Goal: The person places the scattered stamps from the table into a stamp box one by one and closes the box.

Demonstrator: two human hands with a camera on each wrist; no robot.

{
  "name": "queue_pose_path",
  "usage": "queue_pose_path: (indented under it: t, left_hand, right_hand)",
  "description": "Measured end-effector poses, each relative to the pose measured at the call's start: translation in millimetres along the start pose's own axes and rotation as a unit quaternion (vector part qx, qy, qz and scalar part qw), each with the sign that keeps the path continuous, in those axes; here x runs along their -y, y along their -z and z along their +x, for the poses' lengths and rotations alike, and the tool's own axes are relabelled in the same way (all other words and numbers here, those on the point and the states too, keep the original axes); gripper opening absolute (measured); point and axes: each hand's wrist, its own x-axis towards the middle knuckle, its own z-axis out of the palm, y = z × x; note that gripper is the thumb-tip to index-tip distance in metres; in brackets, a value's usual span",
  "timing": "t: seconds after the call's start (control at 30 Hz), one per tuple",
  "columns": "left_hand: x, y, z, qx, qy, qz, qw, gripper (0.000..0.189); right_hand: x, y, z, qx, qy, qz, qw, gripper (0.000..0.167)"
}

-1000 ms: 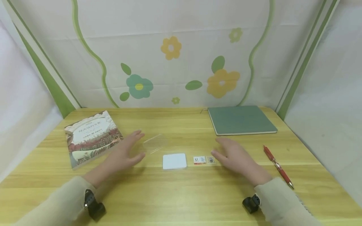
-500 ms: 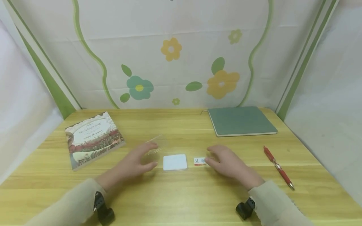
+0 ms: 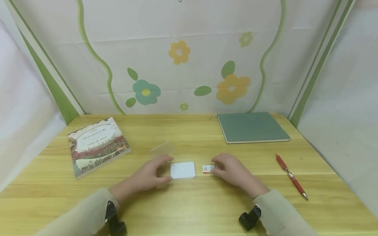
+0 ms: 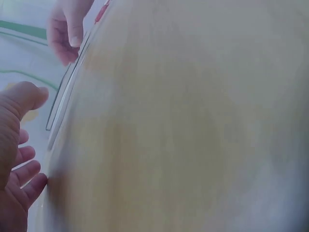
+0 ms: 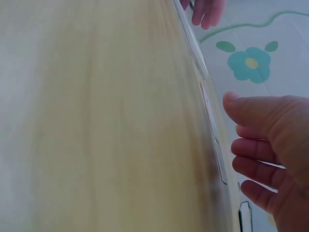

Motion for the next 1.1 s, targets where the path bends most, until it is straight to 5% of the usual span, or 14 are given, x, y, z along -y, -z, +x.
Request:
queue_pose_path:
  t: [1.1]
  left_hand:
    - [4.6, -18.0, 0.9, -0.024, 0.011, 0.044, 0.9987, 0.052]
  right_hand:
    - [-7.6, -13.1, 12.2, -0.010, -0.020, 0.049, 0.9985, 0.009]
